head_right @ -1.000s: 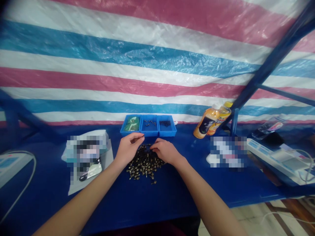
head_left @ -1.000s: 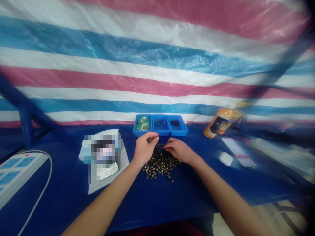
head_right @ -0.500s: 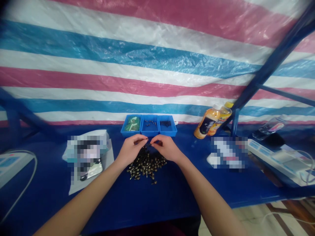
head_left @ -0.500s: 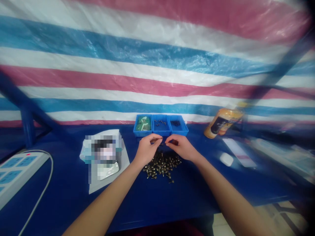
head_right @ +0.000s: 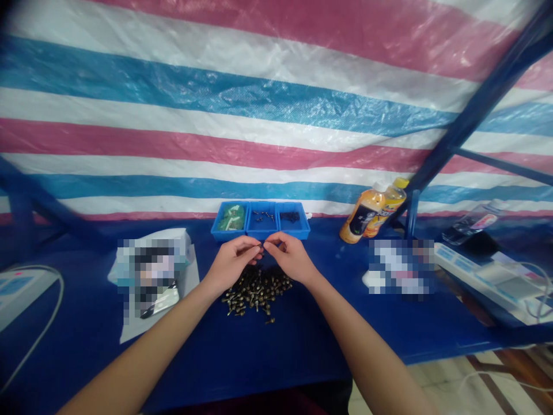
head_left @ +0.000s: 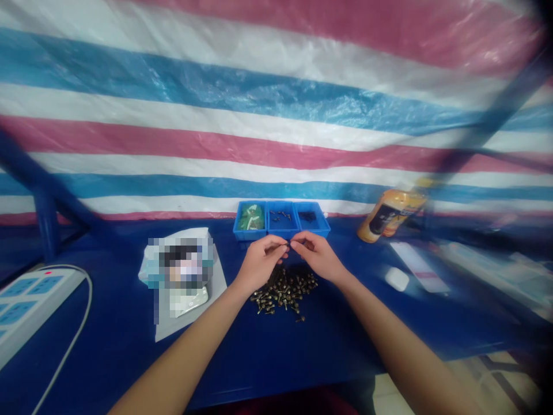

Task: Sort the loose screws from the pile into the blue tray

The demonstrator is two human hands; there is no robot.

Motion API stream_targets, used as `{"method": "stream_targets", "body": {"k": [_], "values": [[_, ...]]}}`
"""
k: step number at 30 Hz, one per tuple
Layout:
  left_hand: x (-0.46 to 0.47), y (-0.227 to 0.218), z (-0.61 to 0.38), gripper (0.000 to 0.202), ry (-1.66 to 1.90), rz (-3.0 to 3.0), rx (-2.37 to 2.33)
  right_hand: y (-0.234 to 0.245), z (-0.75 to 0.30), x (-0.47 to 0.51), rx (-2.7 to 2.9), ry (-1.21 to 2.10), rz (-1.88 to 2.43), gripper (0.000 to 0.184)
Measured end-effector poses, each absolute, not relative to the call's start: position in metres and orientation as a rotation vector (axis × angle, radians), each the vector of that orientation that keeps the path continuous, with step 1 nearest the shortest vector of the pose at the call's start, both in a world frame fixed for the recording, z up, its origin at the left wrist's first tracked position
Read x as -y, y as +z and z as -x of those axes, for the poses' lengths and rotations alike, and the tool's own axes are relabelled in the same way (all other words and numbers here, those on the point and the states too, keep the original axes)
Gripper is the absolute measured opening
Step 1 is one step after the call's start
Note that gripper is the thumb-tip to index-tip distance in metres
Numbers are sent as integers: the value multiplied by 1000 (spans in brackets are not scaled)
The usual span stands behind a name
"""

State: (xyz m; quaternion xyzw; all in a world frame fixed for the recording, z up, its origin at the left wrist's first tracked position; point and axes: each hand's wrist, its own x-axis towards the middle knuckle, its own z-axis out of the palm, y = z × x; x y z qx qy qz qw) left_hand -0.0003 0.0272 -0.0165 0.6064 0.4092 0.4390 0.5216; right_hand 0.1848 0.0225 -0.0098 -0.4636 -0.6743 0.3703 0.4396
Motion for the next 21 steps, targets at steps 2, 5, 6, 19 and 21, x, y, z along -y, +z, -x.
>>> {"method": "stream_targets", "body": {"k": [2,5,6,19,21], "values": [[-26,-15,0,21,1054,-1476,-986,-10,-185,-22,1722,918,1190,29],[-26,-14,-1,21,1053,-1494,-976,-10,-184,-22,1756,934,1205,37],[-26,-15,-1,21,1052,-1495,-973,-11,-184,-22,1749,962,1205,37],[-33,-22,4,25,1156,-1521,-1107,-11,-193,-33,1157,1068,1297,39],[-31,-21,3,24,1151,-1567,-1117,-12,-191,-32,1288,1105,1290,35]]}}
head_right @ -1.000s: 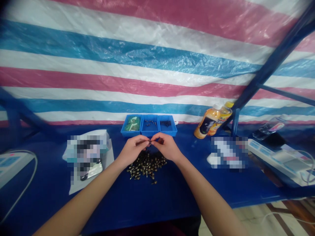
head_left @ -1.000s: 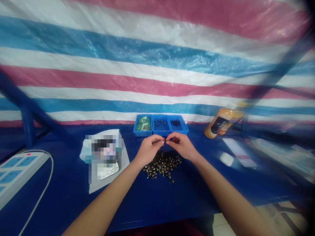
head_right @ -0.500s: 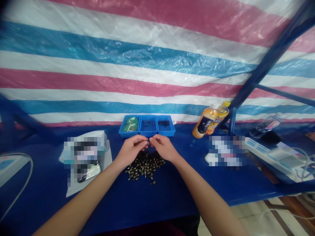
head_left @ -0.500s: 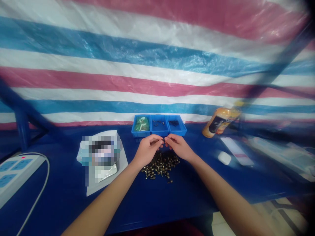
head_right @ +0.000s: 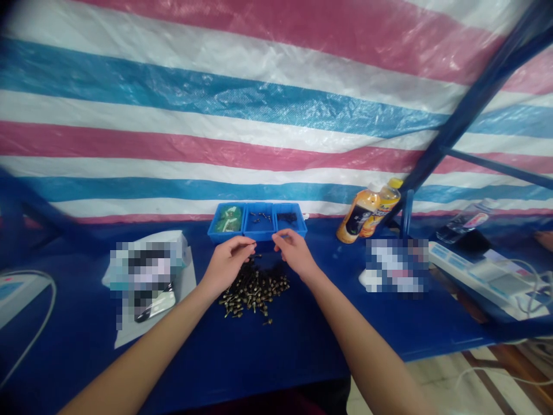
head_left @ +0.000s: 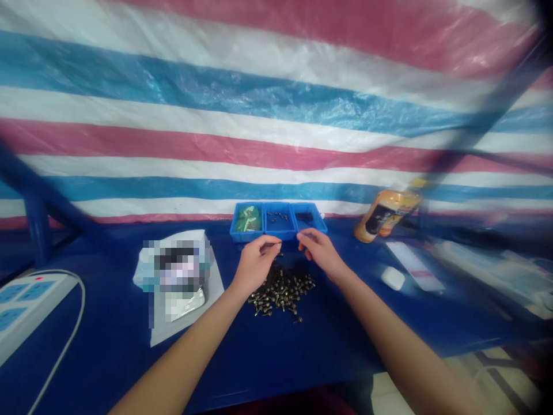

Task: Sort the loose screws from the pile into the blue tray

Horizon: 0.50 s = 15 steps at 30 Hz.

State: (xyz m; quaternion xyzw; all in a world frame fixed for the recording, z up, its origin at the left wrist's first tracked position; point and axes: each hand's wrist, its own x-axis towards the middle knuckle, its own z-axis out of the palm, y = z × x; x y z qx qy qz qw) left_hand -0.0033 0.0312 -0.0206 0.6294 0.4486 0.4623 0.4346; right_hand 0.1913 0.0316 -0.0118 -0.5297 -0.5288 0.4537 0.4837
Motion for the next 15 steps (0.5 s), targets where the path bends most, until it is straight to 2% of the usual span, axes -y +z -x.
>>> {"method": "stream_targets", "body": {"k": [6,15], "values": [[-25,-16,2,19,1073,-1808,-1133,-11,-182,-22,1629,1084,1143,29],[-24,-15,1,16,1071,-1772,-1104,-11,-183,-20,1731,948,1210,26]]}}
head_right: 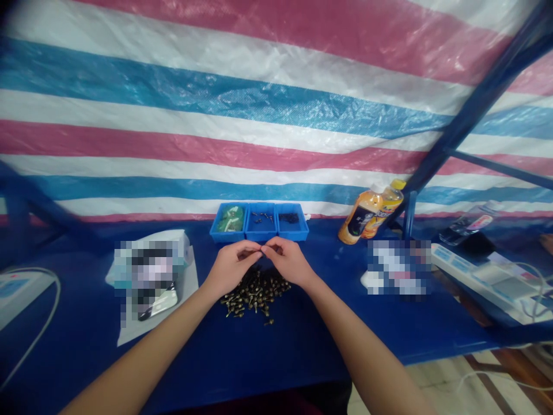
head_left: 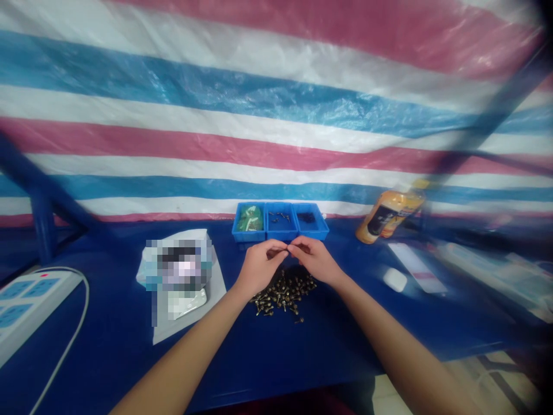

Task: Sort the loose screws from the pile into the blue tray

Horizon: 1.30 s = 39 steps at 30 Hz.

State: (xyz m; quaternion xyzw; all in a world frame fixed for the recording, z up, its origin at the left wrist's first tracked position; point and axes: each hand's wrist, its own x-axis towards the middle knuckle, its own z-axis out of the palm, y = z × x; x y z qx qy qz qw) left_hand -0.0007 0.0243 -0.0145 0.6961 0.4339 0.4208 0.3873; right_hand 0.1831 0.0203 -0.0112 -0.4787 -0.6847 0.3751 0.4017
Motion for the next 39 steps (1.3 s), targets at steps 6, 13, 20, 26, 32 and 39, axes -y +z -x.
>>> {"method": "stream_targets", "body": {"k": [6,13,20,26,32,39], "values": [[-23,-15,0,15,1096,-1734,-1067,-8,-183,-19,1767,1021,1183,28],[-20,-6,1,39,1280,-1535,-1103,6,-187,-17,1309,1418,933,27],[-25,-10,3,45,1270,-1466,-1089,0,-190,-27,876,1589,1008,32],[-25,-9,2,46,1257,-1464,-1105,-7,-198,-34,776,1447,1131,42],[-29,-8,8,32,1239,-1566,-1241,-15,-206,-37,1490,875,1340,21],[-30,-6,12,21,1105,-1898,-1413,-27,-189,-36,2233,417,1366,24]]}}
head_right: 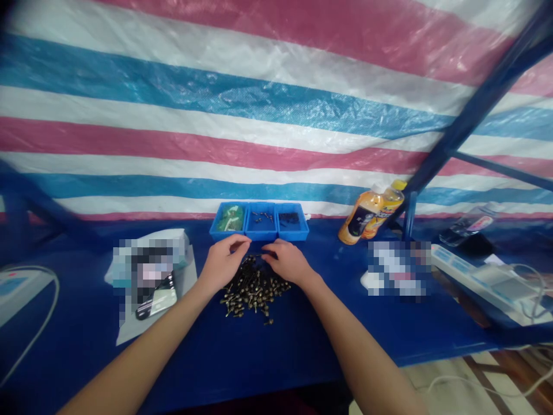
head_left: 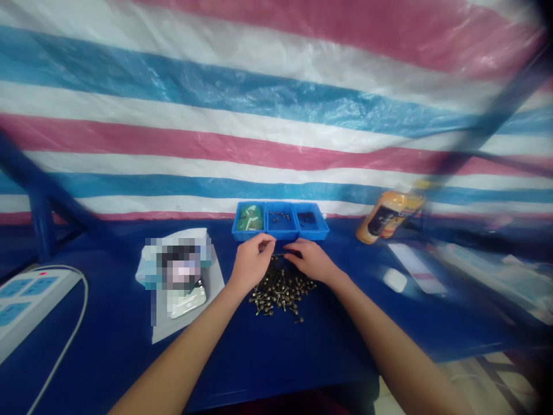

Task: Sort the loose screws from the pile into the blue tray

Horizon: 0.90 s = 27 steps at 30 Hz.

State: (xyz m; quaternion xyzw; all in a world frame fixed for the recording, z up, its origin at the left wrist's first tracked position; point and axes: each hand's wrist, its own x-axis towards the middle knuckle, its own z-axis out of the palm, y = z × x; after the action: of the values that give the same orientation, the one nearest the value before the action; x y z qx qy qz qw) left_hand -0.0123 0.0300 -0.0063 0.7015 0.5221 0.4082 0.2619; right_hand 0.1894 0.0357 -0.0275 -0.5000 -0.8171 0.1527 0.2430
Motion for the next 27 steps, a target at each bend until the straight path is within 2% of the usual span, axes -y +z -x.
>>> {"method": "stream_targets", "body": {"k": [9,16,19,24,27], "values": [[-31,-16,13,18,966,-2075,-1488,-29,-179,-39,2241,370,1405,14],[-28,-14,9,17,1022,-2173,-1373,-19,-187,-31,1849,564,1234,15],[-26,-13,6,15,1055,-2182,-1300,-15,-186,-28,1720,711,1182,17],[-21,-12,3,18,1123,-2210,-1207,-9,-179,-23,1470,1180,1006,18],[-20,-13,4,17,1162,-2219,-1205,-4,-175,-19,1352,1313,1016,23]]}}
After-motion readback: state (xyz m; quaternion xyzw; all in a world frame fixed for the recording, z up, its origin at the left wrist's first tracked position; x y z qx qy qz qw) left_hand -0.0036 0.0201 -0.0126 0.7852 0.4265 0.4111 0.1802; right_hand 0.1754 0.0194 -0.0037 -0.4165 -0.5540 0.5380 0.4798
